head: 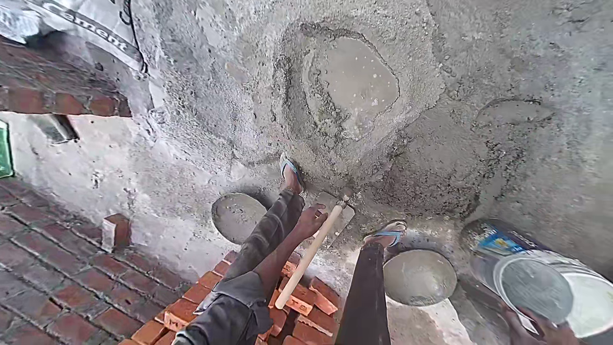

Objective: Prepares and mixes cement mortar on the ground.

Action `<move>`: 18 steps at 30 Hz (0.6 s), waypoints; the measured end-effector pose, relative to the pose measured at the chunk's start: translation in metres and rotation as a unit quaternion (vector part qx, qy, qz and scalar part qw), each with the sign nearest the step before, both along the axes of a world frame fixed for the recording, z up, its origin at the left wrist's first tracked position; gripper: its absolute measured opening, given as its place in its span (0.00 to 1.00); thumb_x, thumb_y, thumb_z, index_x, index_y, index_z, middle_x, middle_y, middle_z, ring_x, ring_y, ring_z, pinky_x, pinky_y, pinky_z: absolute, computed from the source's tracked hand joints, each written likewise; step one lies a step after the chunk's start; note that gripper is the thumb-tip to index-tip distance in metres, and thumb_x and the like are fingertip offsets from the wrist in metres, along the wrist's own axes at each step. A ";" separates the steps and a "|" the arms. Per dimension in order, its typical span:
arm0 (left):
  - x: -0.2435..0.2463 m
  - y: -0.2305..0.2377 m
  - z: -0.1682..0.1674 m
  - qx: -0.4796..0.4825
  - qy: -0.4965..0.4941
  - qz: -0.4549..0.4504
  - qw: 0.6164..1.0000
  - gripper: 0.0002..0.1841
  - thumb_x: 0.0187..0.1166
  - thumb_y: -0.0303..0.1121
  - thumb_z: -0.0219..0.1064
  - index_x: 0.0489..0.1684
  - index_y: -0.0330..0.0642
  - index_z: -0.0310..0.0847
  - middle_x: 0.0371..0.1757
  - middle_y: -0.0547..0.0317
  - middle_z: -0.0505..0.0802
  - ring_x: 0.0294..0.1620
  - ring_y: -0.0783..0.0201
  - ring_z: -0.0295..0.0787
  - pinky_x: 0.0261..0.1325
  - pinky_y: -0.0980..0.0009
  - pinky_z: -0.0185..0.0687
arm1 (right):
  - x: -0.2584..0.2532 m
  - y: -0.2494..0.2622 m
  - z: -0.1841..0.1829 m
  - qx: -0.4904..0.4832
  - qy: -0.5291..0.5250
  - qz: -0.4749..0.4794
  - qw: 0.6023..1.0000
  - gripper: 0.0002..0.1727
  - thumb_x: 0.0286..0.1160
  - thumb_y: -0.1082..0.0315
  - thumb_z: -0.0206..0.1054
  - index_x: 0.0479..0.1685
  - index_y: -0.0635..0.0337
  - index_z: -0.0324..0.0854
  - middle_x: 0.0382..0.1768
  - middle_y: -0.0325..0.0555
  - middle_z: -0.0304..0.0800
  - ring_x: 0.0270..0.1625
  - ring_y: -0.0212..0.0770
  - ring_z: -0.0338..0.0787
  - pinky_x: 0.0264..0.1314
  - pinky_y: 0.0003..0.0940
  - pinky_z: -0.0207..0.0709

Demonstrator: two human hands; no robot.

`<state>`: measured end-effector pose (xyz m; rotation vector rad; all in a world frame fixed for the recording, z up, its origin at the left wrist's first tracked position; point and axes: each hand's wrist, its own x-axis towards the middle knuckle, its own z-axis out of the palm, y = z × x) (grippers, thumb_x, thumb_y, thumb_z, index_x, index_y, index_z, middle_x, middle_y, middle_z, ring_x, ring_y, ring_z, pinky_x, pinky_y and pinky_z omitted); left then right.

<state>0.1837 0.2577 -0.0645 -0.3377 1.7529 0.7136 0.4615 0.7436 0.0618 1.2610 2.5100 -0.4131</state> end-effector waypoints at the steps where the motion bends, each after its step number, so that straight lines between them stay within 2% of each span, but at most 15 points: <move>1: -0.004 -0.004 -0.001 0.002 -0.006 0.011 1.000 0.25 0.87 0.41 0.60 0.79 0.37 0.73 0.53 0.41 0.92 0.47 0.52 0.94 0.57 0.53 0.88 | -0.033 -0.014 -0.015 -0.043 0.011 0.055 0.997 0.17 0.61 0.57 0.81 0.41 0.61 0.92 0.59 0.70 0.88 0.62 0.62 0.89 0.67 0.57 0.81; 2: -0.007 -0.009 0.000 0.005 -0.013 0.022 1.000 0.26 0.87 0.41 0.60 0.80 0.37 0.73 0.54 0.41 0.92 0.47 0.52 0.94 0.58 0.53 0.88 | -0.068 -0.029 -0.034 -0.080 0.015 0.099 0.992 0.18 0.59 0.57 0.81 0.40 0.63 0.92 0.53 0.70 0.88 0.56 0.67 0.89 0.59 0.65 0.80; 3: -0.009 -0.012 0.000 0.011 -0.020 0.032 0.999 0.26 0.87 0.41 0.60 0.80 0.37 0.73 0.55 0.41 0.92 0.48 0.52 0.94 0.58 0.53 0.88 | -0.102 -0.044 -0.055 -0.118 -0.004 0.129 0.985 0.20 0.60 0.54 0.83 0.41 0.61 0.92 0.49 0.67 0.90 0.53 0.66 0.90 0.56 0.67 0.81; 8: -0.025 -0.033 0.007 0.023 -0.010 0.102 0.994 0.25 0.86 0.41 0.60 0.78 0.39 0.75 0.55 0.42 0.92 0.47 0.54 0.94 0.55 0.56 0.90 | -0.290 -0.135 -0.168 -0.276 -0.155 0.254 0.914 0.26 0.66 0.41 0.78 0.50 0.53 0.91 0.50 0.53 0.91 0.52 0.53 0.90 0.59 0.59 0.81; 10: -0.027 -0.042 0.008 0.012 -0.014 0.122 0.992 0.25 0.86 0.43 0.60 0.78 0.41 0.76 0.55 0.44 0.93 0.46 0.55 0.94 0.54 0.56 0.90 | -0.346 -0.172 -0.191 -0.324 -0.166 0.288 0.885 0.24 0.69 0.41 0.78 0.45 0.53 0.90 0.45 0.52 0.93 0.49 0.53 0.93 0.56 0.61 0.83; 11: -0.029 -0.049 0.009 0.004 -0.018 0.130 0.991 0.25 0.86 0.43 0.60 0.78 0.41 0.76 0.54 0.44 0.93 0.46 0.55 0.94 0.54 0.56 0.89 | -0.368 -0.190 -0.199 -0.347 -0.163 0.304 0.872 0.24 0.70 0.41 0.78 0.43 0.54 0.90 0.39 0.52 0.93 0.44 0.53 0.93 0.51 0.62 0.83; 13: -0.030 -0.055 0.010 0.000 -0.035 0.142 0.989 0.24 0.87 0.42 0.61 0.78 0.41 0.76 0.54 0.44 0.93 0.46 0.54 0.94 0.53 0.55 0.89 | -0.390 -0.214 -0.209 -0.387 -0.163 0.323 0.848 0.25 0.72 0.39 0.75 0.42 0.55 0.89 0.35 0.52 0.92 0.39 0.52 0.92 0.45 0.60 0.84; 15: -0.032 -0.055 0.010 0.004 -0.052 0.151 0.987 0.24 0.87 0.41 0.61 0.78 0.41 0.75 0.56 0.42 0.92 0.47 0.53 0.94 0.52 0.54 0.90 | -0.393 -0.225 -0.214 -0.427 -0.174 0.314 0.830 0.26 0.75 0.41 0.73 0.42 0.59 0.88 0.37 0.53 0.91 0.43 0.52 0.91 0.52 0.59 0.83; 17: -0.032 -0.056 0.011 0.005 -0.057 0.159 0.986 0.23 0.87 0.41 0.61 0.77 0.41 0.76 0.58 0.40 0.91 0.49 0.51 0.93 0.53 0.51 0.89 | -0.374 -0.231 -0.199 -0.427 -0.161 0.278 0.845 0.25 0.73 0.43 0.76 0.46 0.58 0.89 0.43 0.55 0.91 0.49 0.53 0.91 0.57 0.59 0.83; 18: -0.035 -0.057 0.010 0.004 -0.053 0.161 0.985 0.23 0.87 0.42 0.60 0.77 0.41 0.76 0.58 0.40 0.91 0.49 0.50 0.93 0.53 0.50 0.88 | -0.361 -0.235 -0.190 -0.405 -0.128 0.268 0.865 0.23 0.70 0.44 0.79 0.46 0.56 0.89 0.44 0.54 0.92 0.48 0.52 0.92 0.55 0.58 0.85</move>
